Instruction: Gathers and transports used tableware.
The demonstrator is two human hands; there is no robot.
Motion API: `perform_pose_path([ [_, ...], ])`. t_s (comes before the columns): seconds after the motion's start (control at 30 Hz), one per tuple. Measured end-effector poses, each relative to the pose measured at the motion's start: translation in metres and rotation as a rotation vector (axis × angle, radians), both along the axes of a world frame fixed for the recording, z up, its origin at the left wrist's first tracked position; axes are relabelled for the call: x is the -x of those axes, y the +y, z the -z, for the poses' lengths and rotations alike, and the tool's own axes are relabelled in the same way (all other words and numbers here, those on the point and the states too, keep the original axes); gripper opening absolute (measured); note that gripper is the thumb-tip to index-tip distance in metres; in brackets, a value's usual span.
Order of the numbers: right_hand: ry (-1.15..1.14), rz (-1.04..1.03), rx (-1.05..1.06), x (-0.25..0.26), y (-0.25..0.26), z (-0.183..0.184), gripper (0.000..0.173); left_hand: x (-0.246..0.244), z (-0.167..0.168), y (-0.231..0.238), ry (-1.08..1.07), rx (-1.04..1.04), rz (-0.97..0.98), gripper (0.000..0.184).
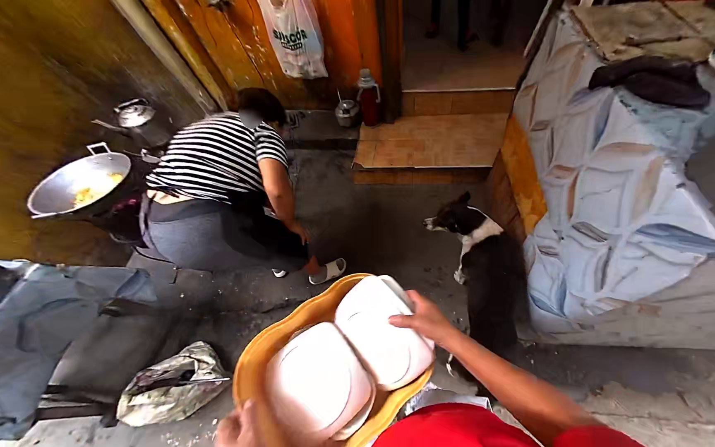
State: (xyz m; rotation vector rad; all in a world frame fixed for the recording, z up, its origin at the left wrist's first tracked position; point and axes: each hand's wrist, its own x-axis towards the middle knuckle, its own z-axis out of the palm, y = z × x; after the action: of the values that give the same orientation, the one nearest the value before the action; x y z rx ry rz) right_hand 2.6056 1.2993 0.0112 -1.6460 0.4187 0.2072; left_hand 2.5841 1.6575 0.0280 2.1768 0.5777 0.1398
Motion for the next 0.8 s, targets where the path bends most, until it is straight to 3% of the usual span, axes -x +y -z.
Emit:
perform_pose_path([
  [0.3,0.040,0.490,0.034,-0.082,-0.102,-0.013,0.066,-0.225,0.009,-0.134,0.177,0.102,0.363,0.032],
  [0.47,0.011,0.712,0.090,-0.144,-0.179,-0.007,0.063,-0.356,0.020,-0.243,0.192,0.063,0.599,0.033],
  [0.8,0.092,0.832,0.140,-0.344,-0.374,-0.039,0.063,-0.607,-0.008,-0.470,0.227,0.073,0.734,0.033],
])
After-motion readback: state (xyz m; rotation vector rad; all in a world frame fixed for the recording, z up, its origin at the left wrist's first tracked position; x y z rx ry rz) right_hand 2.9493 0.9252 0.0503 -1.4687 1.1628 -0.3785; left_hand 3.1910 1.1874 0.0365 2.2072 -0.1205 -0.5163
